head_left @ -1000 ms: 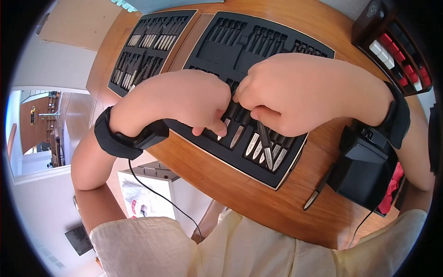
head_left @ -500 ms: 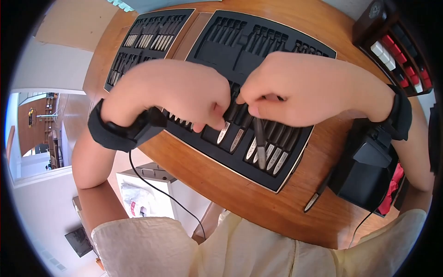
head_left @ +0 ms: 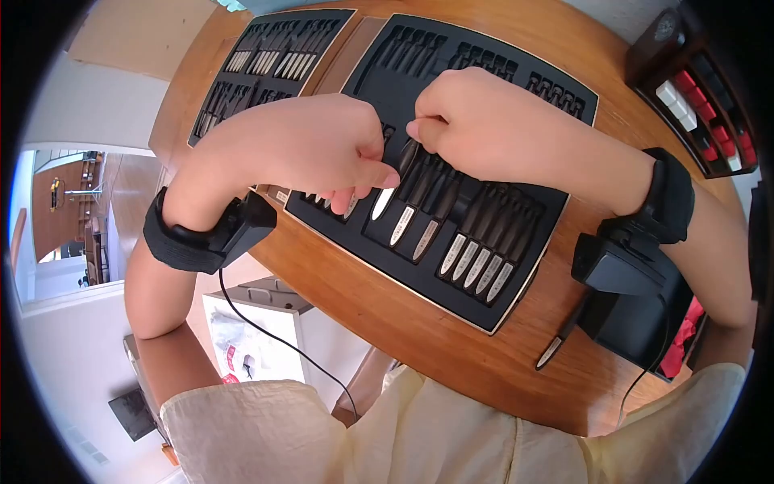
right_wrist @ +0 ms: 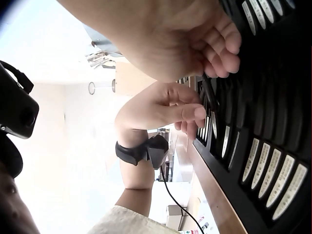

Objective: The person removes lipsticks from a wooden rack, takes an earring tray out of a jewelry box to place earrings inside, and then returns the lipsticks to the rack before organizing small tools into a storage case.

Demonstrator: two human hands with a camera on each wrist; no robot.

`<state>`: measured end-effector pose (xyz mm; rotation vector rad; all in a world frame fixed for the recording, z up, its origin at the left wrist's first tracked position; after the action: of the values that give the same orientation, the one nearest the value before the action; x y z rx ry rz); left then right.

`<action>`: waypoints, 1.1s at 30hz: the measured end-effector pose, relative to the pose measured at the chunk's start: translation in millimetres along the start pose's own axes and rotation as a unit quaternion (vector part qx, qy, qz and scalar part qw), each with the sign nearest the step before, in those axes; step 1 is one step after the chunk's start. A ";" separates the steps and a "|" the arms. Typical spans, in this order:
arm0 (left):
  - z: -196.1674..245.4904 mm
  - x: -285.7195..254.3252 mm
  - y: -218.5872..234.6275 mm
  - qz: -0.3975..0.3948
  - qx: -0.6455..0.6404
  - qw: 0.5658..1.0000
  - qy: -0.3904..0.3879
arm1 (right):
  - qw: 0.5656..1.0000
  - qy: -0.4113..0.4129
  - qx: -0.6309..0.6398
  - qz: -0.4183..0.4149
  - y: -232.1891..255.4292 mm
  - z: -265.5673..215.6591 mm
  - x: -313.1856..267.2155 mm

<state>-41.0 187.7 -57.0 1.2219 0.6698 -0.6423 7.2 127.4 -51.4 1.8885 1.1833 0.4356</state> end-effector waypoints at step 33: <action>32.0 10.1 -1.1 0.014 0.177 0.983 -0.055 | 0.917 0.278 -0.285 0.014 -10.4 -41.5 -39.3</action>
<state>-31.6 155.5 -58.8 1.5078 0.4568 -0.8229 -45.5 115.2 -30.2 1.2986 1.2019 1.2513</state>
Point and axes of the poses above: each hand's wrist, its own x-axis towards the middle knuckle, its own y-axis out of the back of the hand, z = x × y, the point moved 10 cm from there along x, towards the middle knuckle, and after that the axes turned 1 degree about -x, right-handed, at the moved point
